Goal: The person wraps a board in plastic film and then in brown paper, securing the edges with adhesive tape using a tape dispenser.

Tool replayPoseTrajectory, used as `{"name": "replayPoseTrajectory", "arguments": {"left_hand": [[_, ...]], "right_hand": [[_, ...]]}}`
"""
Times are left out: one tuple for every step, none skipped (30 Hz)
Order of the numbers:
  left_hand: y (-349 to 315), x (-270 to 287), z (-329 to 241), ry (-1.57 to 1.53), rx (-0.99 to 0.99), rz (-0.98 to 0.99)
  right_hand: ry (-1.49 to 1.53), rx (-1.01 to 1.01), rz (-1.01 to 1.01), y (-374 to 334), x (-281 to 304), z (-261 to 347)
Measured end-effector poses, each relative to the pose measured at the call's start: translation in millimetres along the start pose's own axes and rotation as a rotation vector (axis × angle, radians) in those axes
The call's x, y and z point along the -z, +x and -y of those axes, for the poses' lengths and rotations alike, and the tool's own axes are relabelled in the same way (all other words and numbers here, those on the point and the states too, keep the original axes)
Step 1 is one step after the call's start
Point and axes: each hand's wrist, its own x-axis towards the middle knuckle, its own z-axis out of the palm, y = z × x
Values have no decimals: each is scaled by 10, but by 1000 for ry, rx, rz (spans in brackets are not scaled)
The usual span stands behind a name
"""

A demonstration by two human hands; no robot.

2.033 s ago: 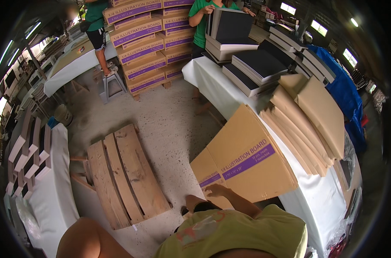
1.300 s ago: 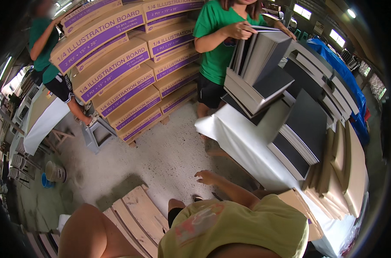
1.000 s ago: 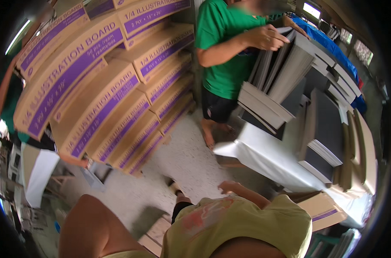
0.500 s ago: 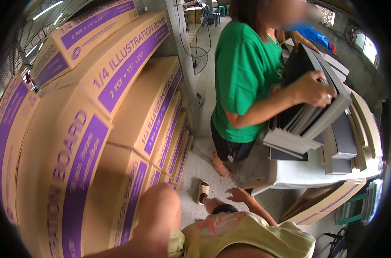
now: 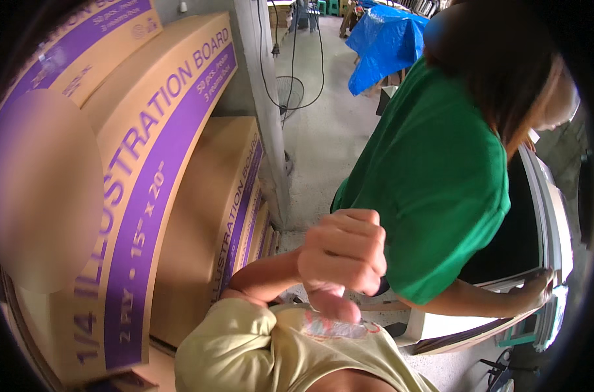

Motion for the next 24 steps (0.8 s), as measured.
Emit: {"name": "replayPoseTrajectory", "arguments": {"left_hand": [[-12, 88, 115, -23, -27, 53], [-32, 159, 233, -47, -60, 53], [-42, 237, 321, -59, -92, 66], [-53, 305, 448, -84, -105, 40], [-55, 369, 558, -101, -109, 27], [-58, 436, 694, -127, -117, 16], [-46, 517, 849, -127, -123, -10], [10, 439, 1081, -148, -135, -24], [69, 512, 1324, -196, -155, -61], [51, 726, 1518, -190, -139, -55], [46, 834, 1753, -210, -92, -125], [28, 809, 2105, -265, -47, -195], [-38, 980, 2363, -281, 11, -271], [-92, 1112, 2653, -276, 89, -314], [-79, 1265, 2924, -269, 158, -343], [-78, 1383, 3292, -237, 163, -354], [-95, 1427, 3666, -223, 170, -369], [-60, 1566, 3836, -201, 292, -404], [-7, 1689, 4011, -177, 413, -437], [51, 1788, 4226, -132, 398, -468], [79, 1884, 4451, -131, 385, -532], [123, 1970, 4652, -90, 434, -608], [140, 2055, 4840, -41, 485, -696], [214, 2194, 5050, 7, 485, -746]], "right_hand": [[-11, -7, -47, 95, 330, 15], [-30, -9, -96, 205, 661, 48], [-44, 5, -145, 342, 990, 123], [-64, 7, -188, 466, 1303, 159], [-76, 26, -239, 627, 1621, 232], [-90, 34, -298, 742, 1956, 306], [-106, 41, -346, 893, 2244, 363], [-115, 34, -411, 881, 2577, 379], [-136, -5, -478, 899, 2887, 307], [-157, 8, -520, 1127, 3182, 379], [-178, 12, -572, 1275, 3473, 405], [-204, -21, -631, 1281, 3802, 369], [-221, -15, -667, 1521, 4058, 369], [-246, -31, -696, 1673, 4283, 342], [-266, -40, -729, 1807, 4531, 364], [-284, -77, -759, 1894, 4743, 313], [-315, -134, -781, 1908, 4956, 188], [-308, -146, -800, 2074, 5103, 163], [-296, -167, -801, 2187, 5152, 94], [-280, -189, -794, 2328, 5183, -25], [-277, -217, -798, 2450, 5270, -136], [-252, -248, -790, 2515, 5245, -260], [-229, -282, -767, 2620, 5178, -384], [-206, -305, -753, 2725, 5171, -465]]}}
